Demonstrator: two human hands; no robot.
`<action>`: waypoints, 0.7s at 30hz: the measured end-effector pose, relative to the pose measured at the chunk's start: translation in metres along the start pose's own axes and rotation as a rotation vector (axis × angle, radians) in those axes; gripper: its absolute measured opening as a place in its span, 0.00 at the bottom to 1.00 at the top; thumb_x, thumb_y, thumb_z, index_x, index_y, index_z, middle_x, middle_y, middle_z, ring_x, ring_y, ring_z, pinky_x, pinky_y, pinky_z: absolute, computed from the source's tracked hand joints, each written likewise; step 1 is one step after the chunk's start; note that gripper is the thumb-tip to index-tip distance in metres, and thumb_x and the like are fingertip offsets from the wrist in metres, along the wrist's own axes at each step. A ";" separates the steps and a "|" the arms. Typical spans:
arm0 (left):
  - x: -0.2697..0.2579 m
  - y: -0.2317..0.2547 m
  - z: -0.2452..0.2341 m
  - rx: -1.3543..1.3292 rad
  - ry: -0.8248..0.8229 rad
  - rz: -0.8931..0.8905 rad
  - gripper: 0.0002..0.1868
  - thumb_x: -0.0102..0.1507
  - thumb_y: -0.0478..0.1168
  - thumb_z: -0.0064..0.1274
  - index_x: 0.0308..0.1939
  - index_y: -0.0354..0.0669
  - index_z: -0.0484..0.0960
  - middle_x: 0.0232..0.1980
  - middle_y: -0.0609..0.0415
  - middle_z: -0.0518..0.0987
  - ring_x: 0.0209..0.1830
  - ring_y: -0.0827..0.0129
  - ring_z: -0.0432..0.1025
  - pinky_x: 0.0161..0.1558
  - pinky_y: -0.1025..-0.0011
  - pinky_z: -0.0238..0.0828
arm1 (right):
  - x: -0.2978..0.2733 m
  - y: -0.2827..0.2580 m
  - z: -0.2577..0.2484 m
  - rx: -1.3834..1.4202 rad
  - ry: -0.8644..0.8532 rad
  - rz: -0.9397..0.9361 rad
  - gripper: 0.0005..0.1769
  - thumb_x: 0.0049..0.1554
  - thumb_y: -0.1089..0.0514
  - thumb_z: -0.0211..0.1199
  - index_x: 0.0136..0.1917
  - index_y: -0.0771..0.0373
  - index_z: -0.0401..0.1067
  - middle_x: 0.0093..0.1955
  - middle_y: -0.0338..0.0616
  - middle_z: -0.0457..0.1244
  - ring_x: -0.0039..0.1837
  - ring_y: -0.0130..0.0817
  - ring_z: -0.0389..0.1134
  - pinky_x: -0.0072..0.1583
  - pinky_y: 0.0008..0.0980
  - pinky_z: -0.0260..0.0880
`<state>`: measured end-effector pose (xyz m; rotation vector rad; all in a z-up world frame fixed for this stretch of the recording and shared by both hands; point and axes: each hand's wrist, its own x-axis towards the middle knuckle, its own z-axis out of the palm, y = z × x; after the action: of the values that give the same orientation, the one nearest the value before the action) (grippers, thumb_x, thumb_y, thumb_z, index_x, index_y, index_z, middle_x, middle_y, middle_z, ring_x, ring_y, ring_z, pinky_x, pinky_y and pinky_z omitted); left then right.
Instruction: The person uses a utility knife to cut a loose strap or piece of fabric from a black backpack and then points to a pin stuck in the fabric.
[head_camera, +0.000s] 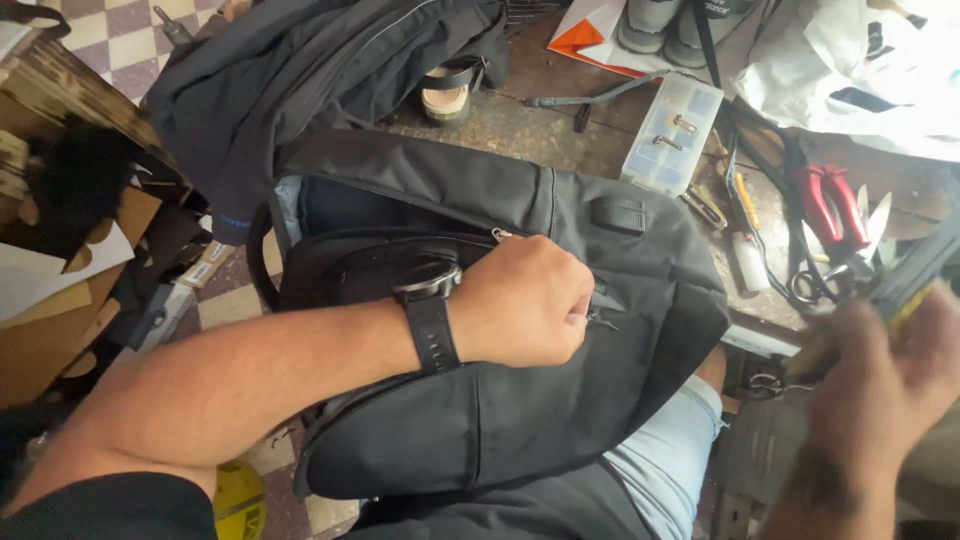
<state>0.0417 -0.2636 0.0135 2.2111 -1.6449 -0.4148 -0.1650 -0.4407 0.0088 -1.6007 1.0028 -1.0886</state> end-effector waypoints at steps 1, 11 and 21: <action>-0.004 0.004 -0.005 0.004 -0.002 -0.002 0.09 0.51 0.40 0.46 0.21 0.52 0.83 0.24 0.59 0.82 0.28 0.56 0.76 0.31 0.57 0.72 | -0.015 -0.007 -0.002 0.004 0.000 0.003 0.11 0.60 0.66 0.54 0.57 0.61 0.64 0.31 0.44 0.56 0.27 0.27 0.55 0.29 0.26 0.51; -0.033 0.006 0.004 -0.391 0.127 -0.194 0.08 0.59 0.41 0.51 0.24 0.51 0.82 0.26 0.64 0.85 0.28 0.72 0.78 0.39 0.68 0.73 | -0.091 0.063 -0.050 0.643 -0.401 0.288 0.29 0.67 0.55 0.59 0.78 0.70 0.64 0.69 0.73 0.64 0.56 0.58 0.73 0.49 0.46 0.79; -0.018 0.011 0.023 -0.157 0.245 -0.081 0.08 0.57 0.43 0.52 0.22 0.55 0.80 0.23 0.66 0.83 0.27 0.63 0.78 0.34 0.60 0.70 | -0.125 0.110 -0.042 0.050 -0.122 -0.515 0.37 0.43 0.53 0.81 0.61 0.65 0.68 0.49 0.48 0.66 0.48 0.27 0.70 0.58 0.19 0.69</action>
<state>0.0171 -0.2512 -0.0021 2.1221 -1.3536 -0.2709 -0.2531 -0.3596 -0.1141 -1.9128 0.4838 -1.3205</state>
